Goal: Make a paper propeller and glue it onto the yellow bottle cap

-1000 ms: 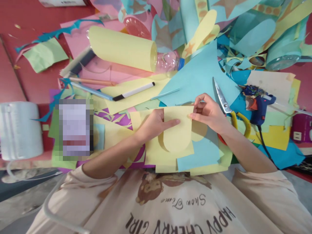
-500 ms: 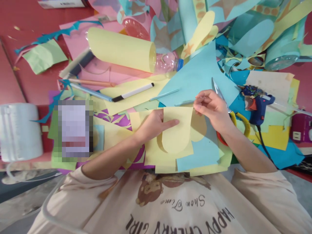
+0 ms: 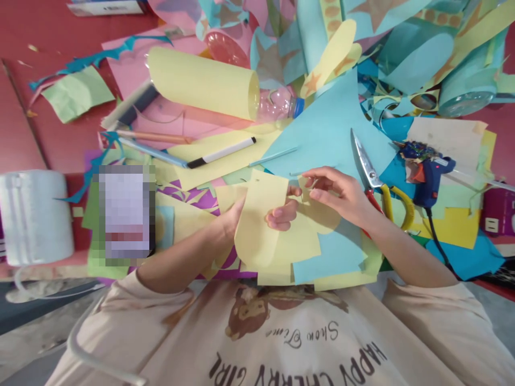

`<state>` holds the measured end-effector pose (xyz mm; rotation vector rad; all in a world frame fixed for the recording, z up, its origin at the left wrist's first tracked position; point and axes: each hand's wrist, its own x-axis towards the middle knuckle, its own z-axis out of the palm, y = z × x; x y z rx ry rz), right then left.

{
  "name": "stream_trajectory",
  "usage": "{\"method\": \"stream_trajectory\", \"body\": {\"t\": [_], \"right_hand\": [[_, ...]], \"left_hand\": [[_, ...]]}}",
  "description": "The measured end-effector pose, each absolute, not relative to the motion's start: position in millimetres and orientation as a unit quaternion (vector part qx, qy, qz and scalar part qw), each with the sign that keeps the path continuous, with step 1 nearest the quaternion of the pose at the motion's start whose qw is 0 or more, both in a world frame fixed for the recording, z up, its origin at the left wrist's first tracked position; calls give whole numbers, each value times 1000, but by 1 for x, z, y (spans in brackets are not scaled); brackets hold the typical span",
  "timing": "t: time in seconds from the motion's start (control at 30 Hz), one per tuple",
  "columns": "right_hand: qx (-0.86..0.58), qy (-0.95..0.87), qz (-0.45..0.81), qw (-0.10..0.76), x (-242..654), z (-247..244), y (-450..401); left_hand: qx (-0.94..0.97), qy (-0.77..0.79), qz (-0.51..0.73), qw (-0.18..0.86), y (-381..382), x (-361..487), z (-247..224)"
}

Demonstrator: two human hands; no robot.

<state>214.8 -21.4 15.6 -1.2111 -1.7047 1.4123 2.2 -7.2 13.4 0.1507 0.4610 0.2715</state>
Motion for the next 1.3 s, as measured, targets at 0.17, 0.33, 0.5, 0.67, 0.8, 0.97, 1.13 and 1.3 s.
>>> {"method": "stream_trajectory", "body": {"t": [0.17, 0.33, 0.5, 0.67, 0.8, 0.97, 1.13, 1.3], "right_hand": [[-420, -715, 491, 266, 214, 10, -22], [-407, -716, 497, 272, 213, 9, -23], [-492, -635, 491, 338, 215, 15, -21], [-529, -572, 478, 406, 223, 18, -17], [-547, -559, 460, 420, 225, 15, -15], [-555, -567, 409, 451, 227, 13, -11], [-554, -567, 400, 461, 230, 23, -10], [-601, -539, 345, 477, 245, 43, -21]], "left_hand": [[129, 228, 113, 958, -19, 0, 1], [161, 272, 95, 944, -20, -1, -13], [259, 392, 218, 856, -14, 6, 2], [360, 475, 359, 718, -15, 4, 2], [369, 468, 366, 715, -16, 3, -2], [362, 474, 354, 720, -16, 4, 0], [353, 470, 346, 731, -16, 3, 3], [354, 481, 343, 725, -14, 4, 4]]}}
